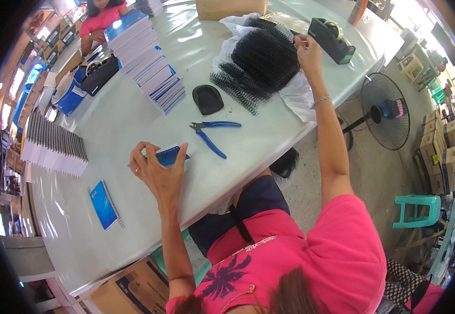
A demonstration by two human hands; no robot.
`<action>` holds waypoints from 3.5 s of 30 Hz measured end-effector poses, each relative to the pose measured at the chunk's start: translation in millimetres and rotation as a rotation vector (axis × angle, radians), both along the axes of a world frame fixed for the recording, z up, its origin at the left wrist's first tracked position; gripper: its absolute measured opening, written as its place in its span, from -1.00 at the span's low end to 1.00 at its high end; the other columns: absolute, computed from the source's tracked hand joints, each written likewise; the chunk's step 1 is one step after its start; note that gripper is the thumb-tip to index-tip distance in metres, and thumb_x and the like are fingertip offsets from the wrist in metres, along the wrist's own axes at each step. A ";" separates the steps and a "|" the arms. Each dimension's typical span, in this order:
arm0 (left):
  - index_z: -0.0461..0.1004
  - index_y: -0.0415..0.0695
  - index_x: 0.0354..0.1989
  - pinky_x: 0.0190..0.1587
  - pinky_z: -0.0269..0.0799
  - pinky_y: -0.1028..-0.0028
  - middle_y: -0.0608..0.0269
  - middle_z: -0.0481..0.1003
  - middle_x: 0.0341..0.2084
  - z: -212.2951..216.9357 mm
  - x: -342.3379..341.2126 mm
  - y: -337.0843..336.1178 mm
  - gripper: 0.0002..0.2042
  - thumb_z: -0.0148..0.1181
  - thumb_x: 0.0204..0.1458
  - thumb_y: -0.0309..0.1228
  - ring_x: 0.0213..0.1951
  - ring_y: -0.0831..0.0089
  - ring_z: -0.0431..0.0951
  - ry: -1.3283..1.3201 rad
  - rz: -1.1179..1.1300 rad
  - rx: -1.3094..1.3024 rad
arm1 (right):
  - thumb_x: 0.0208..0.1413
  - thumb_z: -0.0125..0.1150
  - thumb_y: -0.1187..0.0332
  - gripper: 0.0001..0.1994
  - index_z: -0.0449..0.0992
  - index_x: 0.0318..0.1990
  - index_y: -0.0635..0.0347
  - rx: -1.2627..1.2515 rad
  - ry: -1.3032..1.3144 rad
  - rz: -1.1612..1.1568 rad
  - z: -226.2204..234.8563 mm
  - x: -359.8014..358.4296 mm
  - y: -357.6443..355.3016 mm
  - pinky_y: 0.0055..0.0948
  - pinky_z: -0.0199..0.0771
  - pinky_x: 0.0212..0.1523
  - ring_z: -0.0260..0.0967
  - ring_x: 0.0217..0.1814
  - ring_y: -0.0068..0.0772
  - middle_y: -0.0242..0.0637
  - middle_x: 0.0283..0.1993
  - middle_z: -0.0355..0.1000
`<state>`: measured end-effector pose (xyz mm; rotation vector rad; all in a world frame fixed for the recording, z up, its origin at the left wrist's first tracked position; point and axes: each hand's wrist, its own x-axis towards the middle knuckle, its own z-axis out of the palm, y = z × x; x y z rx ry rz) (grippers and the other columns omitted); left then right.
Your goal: The person binds small notebooks by inserting a plastic spiral through pre-punched holes by hand, uses shears to trim the excess spiral, and organizes the bound notebooks into a stack.
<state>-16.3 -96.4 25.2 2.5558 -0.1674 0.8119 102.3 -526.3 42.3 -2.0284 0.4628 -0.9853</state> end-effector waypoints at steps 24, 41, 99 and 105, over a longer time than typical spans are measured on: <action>0.44 -0.09 -0.35 0.12 0.09 0.04 0.25 0.38 -0.25 -8.2 6.0 -0.5 -0.57 0.47 -0.25 -0.08 0.03 0.14 0.27 -0.029 0.040 0.029 | 0.14 0.25 0.43 -0.83 0.52 -0.16 0.31 0.002 0.425 1.144 19.8 -88.3 241.1 -0.44 0.42 -0.16 0.42 -0.28 -0.49 -0.28 -0.30 0.54; 0.44 -0.08 -0.31 0.08 0.10 -0.05 0.26 0.38 -0.23 -5.0 4.9 0.4 -0.55 0.47 -0.27 -0.08 0.05 0.12 0.26 0.039 0.036 0.046 | 0.08 0.29 0.41 -0.82 0.53 -0.19 0.26 -0.002 0.185 1.118 0.5 -96.2 253.1 -0.30 0.37 -0.28 0.40 -0.36 -0.16 -0.12 -0.38 0.48; 0.19 -0.19 -0.05 0.15 0.19 0.28 0.15 0.12 -0.11 -10.3 -20.1 67.0 -0.23 0.63 -0.34 -0.17 0.01 0.22 0.21 0.184 -0.045 -0.475 | 0.04 0.40 0.04 -0.42 0.51 0.07 0.34 0.186 0.746 1.705 26.0 -51.7 253.7 -0.39 0.22 0.27 0.33 0.20 -0.36 -0.16 0.18 0.40; 0.19 -0.20 -0.07 0.11 0.25 0.23 0.10 0.13 -0.10 -12.7 -18.3 71.4 -0.20 0.66 -0.41 -0.18 0.05 0.16 0.21 0.180 -0.023 -0.442 | 0.04 0.40 0.06 -0.53 0.58 0.02 0.17 -0.093 0.689 1.517 38.1 -60.0 263.0 -0.42 0.27 0.19 0.28 0.24 -0.33 -0.16 0.22 0.37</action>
